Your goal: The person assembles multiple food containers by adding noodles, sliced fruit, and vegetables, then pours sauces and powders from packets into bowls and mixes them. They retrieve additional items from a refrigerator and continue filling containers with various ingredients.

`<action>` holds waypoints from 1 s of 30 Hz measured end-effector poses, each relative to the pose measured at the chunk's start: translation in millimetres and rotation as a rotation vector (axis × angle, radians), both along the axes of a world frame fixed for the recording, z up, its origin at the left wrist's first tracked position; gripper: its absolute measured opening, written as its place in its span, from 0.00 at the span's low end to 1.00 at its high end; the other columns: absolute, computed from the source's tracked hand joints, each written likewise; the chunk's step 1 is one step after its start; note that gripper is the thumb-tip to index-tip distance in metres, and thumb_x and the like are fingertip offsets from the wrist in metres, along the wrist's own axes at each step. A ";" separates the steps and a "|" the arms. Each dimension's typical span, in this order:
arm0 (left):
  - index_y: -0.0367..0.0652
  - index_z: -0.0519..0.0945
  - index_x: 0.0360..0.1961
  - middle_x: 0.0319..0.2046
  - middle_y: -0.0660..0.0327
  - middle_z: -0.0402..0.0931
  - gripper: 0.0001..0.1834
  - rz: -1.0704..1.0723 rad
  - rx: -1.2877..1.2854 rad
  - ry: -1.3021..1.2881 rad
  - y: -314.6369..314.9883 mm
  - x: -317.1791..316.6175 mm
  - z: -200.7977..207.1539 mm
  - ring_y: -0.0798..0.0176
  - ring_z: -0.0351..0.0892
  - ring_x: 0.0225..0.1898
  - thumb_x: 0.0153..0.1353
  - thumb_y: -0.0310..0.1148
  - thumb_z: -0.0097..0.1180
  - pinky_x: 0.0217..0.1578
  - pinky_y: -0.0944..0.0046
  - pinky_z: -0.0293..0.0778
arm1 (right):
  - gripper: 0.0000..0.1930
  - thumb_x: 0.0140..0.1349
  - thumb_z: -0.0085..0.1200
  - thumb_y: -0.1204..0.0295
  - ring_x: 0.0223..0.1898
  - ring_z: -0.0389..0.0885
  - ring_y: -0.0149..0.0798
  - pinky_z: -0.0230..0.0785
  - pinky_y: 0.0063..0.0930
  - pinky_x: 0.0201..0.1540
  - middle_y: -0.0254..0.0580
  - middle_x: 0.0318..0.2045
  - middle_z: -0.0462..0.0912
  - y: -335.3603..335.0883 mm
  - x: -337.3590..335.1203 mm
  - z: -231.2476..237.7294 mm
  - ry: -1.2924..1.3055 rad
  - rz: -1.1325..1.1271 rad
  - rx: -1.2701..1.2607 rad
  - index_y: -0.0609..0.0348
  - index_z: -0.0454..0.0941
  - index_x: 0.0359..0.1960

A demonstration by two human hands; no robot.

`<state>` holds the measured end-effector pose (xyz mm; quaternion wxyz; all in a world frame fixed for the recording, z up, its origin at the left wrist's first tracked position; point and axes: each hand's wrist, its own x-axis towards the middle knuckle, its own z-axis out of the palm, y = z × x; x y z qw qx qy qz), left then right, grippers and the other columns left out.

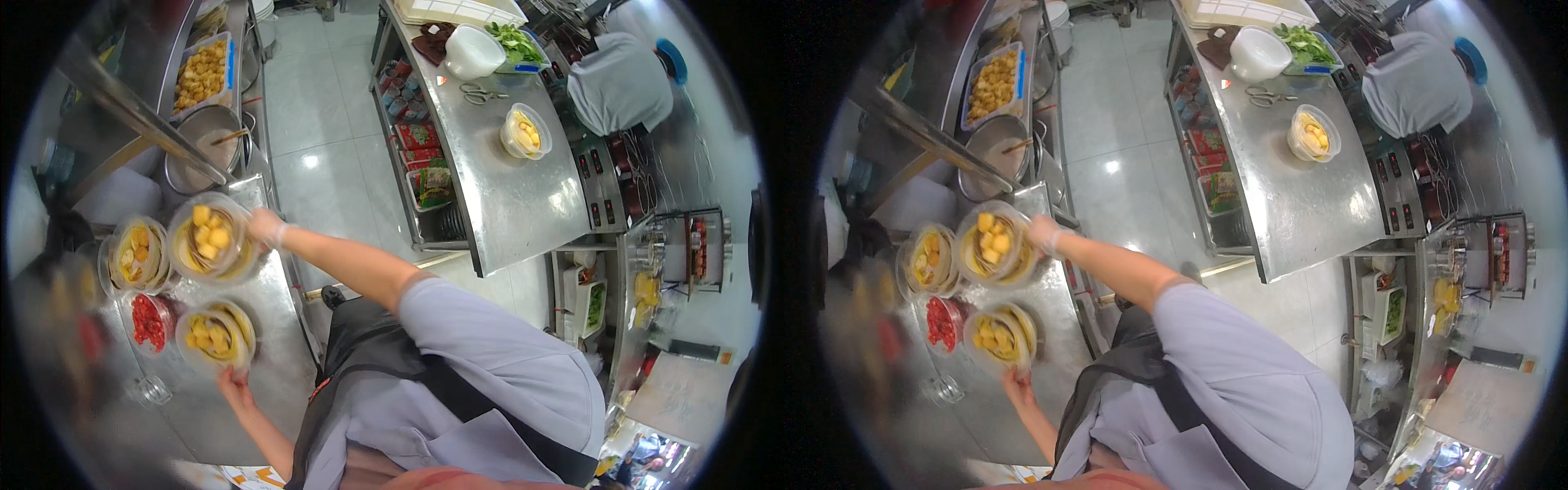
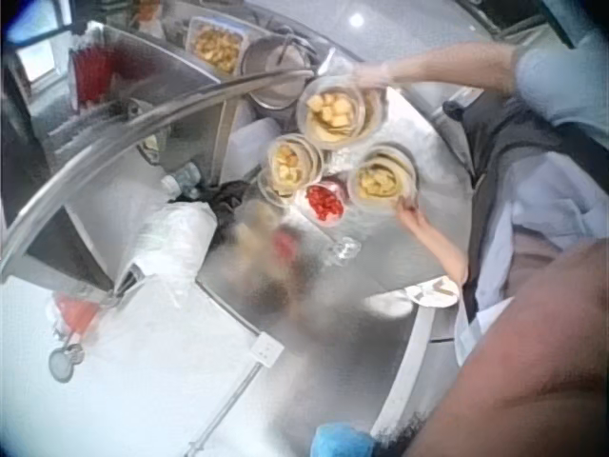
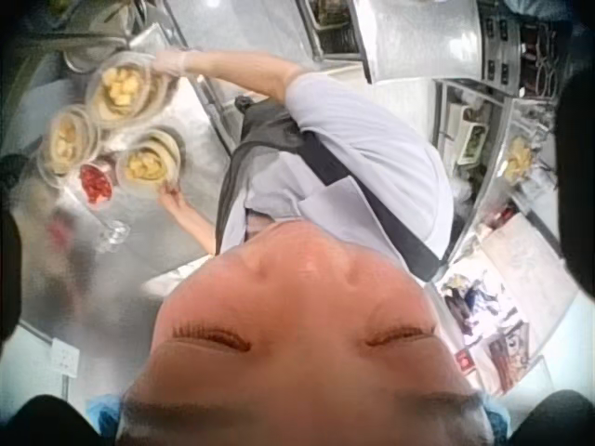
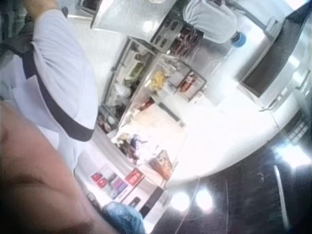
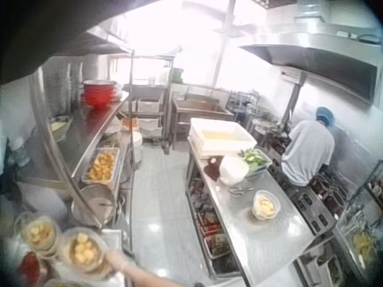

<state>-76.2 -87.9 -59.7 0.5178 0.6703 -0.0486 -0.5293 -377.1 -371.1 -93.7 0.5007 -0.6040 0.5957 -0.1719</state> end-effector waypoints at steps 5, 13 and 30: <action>0.35 0.71 0.46 0.42 0.57 0.74 0.16 -0.159 0.015 0.038 30.7 9.5 17.1 0.62 0.76 0.40 0.55 0.23 0.53 0.34 0.61 0.75 | 0.12 0.53 0.49 0.78 0.19 0.80 0.36 0.72 0.26 0.19 0.43 0.21 0.81 105.3 -67.4 31.5 -0.612 -0.378 0.179 0.62 0.81 0.37; 0.31 0.69 0.53 0.41 0.55 0.76 0.24 -0.659 0.013 0.020 -23.3 -127.4 70.6 0.59 0.78 0.39 0.52 0.22 0.52 0.37 0.61 0.76 | 0.14 0.54 0.49 0.73 0.34 0.75 0.27 0.70 0.22 0.36 0.34 0.33 0.80 281.9 -299.9 84.4 -0.508 -0.617 0.118 0.67 0.77 0.42; 0.28 0.69 0.53 0.34 0.53 0.78 0.23 -1.122 0.157 0.478 28.3 -799.9 42.7 0.59 0.81 0.27 0.55 0.23 0.49 0.23 0.66 0.78 | 0.07 0.58 0.49 0.70 0.15 0.70 0.26 0.58 0.21 0.16 0.30 0.18 0.73 229.8 -1031.2 76.0 -0.243 -0.883 -0.297 0.59 0.76 0.26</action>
